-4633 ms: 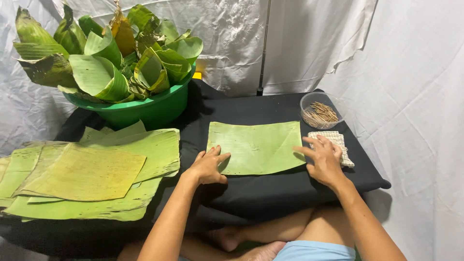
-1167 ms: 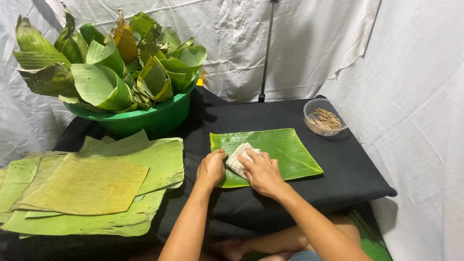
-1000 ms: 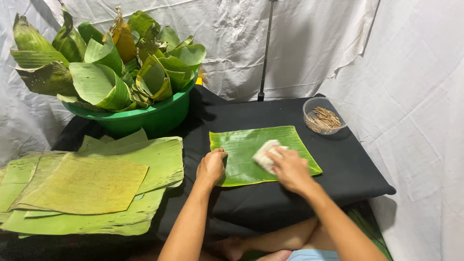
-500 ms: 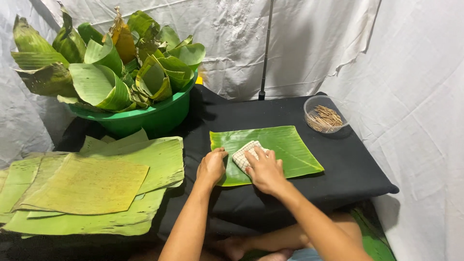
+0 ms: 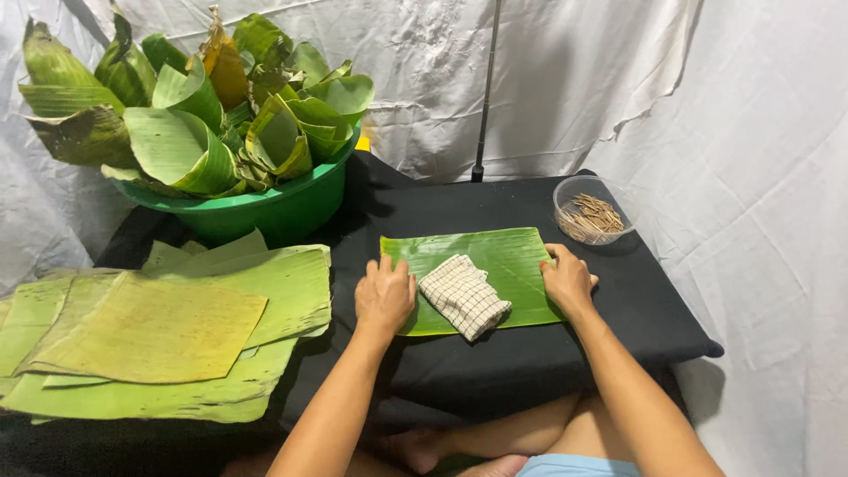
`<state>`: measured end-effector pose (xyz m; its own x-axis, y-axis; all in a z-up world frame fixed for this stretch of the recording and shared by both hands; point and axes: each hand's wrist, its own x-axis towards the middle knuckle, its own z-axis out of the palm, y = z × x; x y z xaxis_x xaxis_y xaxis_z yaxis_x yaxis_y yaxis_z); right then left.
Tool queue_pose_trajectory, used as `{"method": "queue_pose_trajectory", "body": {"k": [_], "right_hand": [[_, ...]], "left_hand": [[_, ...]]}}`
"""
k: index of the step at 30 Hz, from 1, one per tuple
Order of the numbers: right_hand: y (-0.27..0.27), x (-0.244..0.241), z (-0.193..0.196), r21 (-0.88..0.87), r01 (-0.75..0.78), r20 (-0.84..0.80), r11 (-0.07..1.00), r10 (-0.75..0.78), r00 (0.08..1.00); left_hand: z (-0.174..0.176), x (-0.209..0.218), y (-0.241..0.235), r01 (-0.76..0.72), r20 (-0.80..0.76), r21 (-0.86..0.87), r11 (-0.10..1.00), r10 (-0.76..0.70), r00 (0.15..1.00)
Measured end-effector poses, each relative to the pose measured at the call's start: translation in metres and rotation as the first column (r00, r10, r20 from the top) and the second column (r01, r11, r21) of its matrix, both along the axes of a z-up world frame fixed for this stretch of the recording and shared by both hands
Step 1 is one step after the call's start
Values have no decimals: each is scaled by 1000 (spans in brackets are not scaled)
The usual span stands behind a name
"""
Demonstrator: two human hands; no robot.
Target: Clean banana leaves with a cloth and fold them into cones secured with small wooden sticks.
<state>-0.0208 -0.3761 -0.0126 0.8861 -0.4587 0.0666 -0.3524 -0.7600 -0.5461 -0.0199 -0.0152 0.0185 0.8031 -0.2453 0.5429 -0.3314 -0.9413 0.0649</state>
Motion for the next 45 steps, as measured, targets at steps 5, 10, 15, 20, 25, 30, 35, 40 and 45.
{"method": "queue_pose_trajectory", "body": {"k": [5,10,15,20,25,30,35,40,45], "right_hand": [[4,-11,-14,-122,-13,134,992,30,990],[3,-13,-16,-124,-16,164,992,36,986],[1,-11,-21,-164,-14,190,986,46,981],[-1,-7,-25,-172,-13,169,985,43,985],[-2,-7,-24,-141,-9,170,990,34,985],[-5,-5,-35,-191,-6,205,982,46,978],[-10,1,-49,-244,24,256,970,40,966],[-16,6,-58,-276,39,243,960,30,969],[-19,10,-64,-299,43,272,953,42,961]], "left_hand": [[61,-49,-38,230,-50,-105,968,-236,970],[39,-48,-84,367,-377,-132,921,-389,840],[23,-5,-115,294,-484,-93,951,-301,822],[28,15,-130,308,-533,-108,945,-317,785],[33,21,-116,309,-499,-79,948,-306,811],[29,41,-59,147,-586,-19,989,-130,800],[29,28,-53,140,-613,18,990,-100,783],[49,-30,-89,377,-616,-45,925,-323,718],[46,-38,-64,425,-624,-53,903,-363,692]]}}
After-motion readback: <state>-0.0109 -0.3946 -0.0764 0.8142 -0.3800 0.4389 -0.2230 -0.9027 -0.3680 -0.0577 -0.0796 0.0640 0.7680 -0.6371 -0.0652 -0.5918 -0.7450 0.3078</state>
